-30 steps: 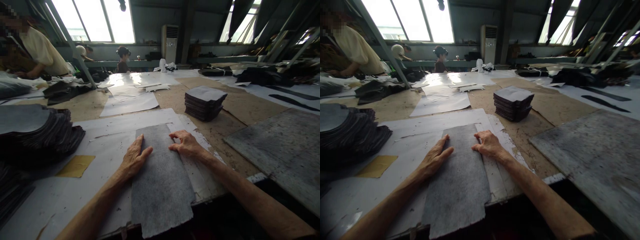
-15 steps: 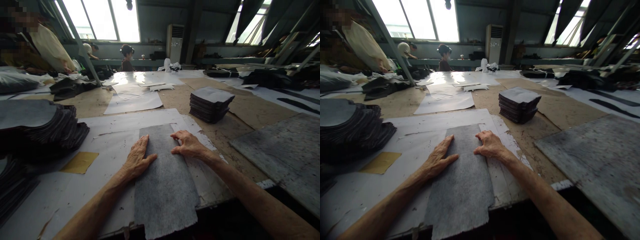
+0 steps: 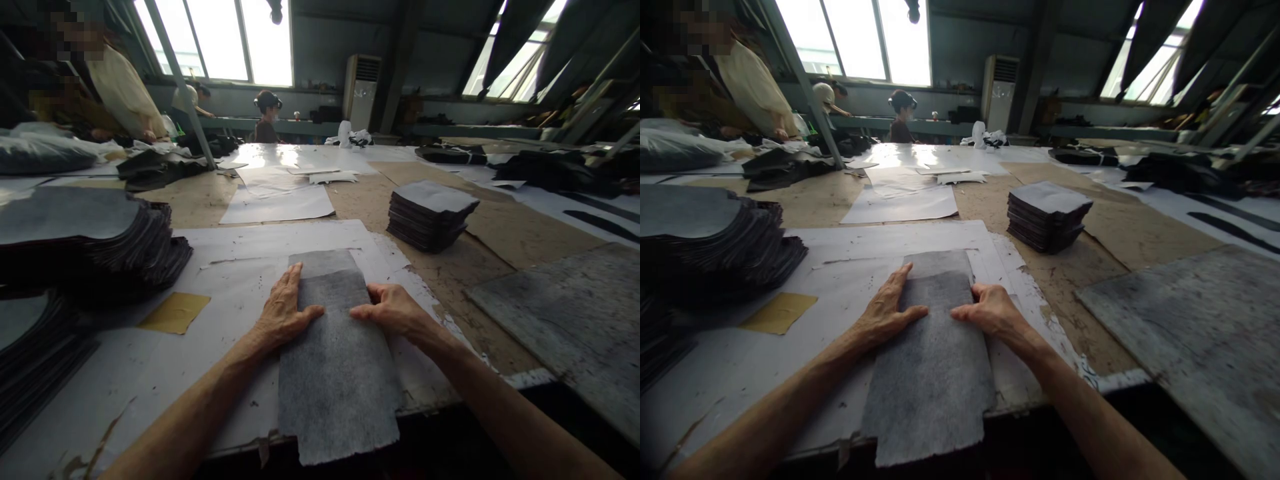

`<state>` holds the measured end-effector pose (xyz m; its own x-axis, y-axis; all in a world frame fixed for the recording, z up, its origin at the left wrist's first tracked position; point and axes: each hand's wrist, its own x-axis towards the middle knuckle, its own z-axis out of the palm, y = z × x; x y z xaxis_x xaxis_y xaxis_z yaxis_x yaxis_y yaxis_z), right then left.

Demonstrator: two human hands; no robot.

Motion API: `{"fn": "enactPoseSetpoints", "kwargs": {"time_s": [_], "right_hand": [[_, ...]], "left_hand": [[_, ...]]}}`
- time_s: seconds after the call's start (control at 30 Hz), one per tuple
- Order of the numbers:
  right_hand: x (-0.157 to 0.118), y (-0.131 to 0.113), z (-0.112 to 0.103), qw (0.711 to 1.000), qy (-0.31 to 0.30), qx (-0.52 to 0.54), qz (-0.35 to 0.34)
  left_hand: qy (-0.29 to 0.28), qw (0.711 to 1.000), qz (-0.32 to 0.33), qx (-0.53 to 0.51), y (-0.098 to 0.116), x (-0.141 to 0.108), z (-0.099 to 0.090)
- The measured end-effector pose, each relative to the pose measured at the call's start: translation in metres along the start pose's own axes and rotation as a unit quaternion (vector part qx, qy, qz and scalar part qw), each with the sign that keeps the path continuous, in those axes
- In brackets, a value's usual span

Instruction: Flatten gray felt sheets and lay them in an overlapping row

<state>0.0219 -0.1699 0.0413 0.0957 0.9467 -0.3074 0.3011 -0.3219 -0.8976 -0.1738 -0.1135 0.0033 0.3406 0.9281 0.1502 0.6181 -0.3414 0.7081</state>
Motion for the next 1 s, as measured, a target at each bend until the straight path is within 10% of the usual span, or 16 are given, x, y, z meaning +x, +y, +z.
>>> {"fn": "enactPoseSetpoints", "kwargs": {"time_s": [0.17, 0.4, 0.5, 0.73, 0.87, 1.0], "right_hand": [[-0.017, 0.002, 0.004, 0.988, -0.010, 0.145, -0.055], [-0.026, -0.007, -0.003, 0.945, -0.006, 0.320, -0.060], [-0.023, -0.011, -0.005, 0.931, -0.009, 0.360, -0.050], [-0.018, -0.019, 0.003, 0.947, -0.056, 0.313, -0.049], [-0.027, -0.016, 0.024, 0.980, 0.078, 0.107, -0.147], [-0.036, -0.013, 0.041, 0.921, 0.252, -0.069, -0.290]], "left_hand": [[0.045, 0.979, -0.044, -0.195, 0.008, 0.002, -0.017], [-0.086, 0.804, -0.114, -0.577, 0.016, -0.005, -0.039], [-0.155, 0.793, -0.166, -0.566, 0.019, -0.010, -0.031], [-0.036, 0.790, -0.193, -0.581, 0.028, -0.013, -0.029], [-0.020, 0.782, -0.176, -0.598, 0.029, -0.012, -0.034], [-0.050, 0.764, -0.173, -0.620, 0.030, -0.012, -0.030]]}}
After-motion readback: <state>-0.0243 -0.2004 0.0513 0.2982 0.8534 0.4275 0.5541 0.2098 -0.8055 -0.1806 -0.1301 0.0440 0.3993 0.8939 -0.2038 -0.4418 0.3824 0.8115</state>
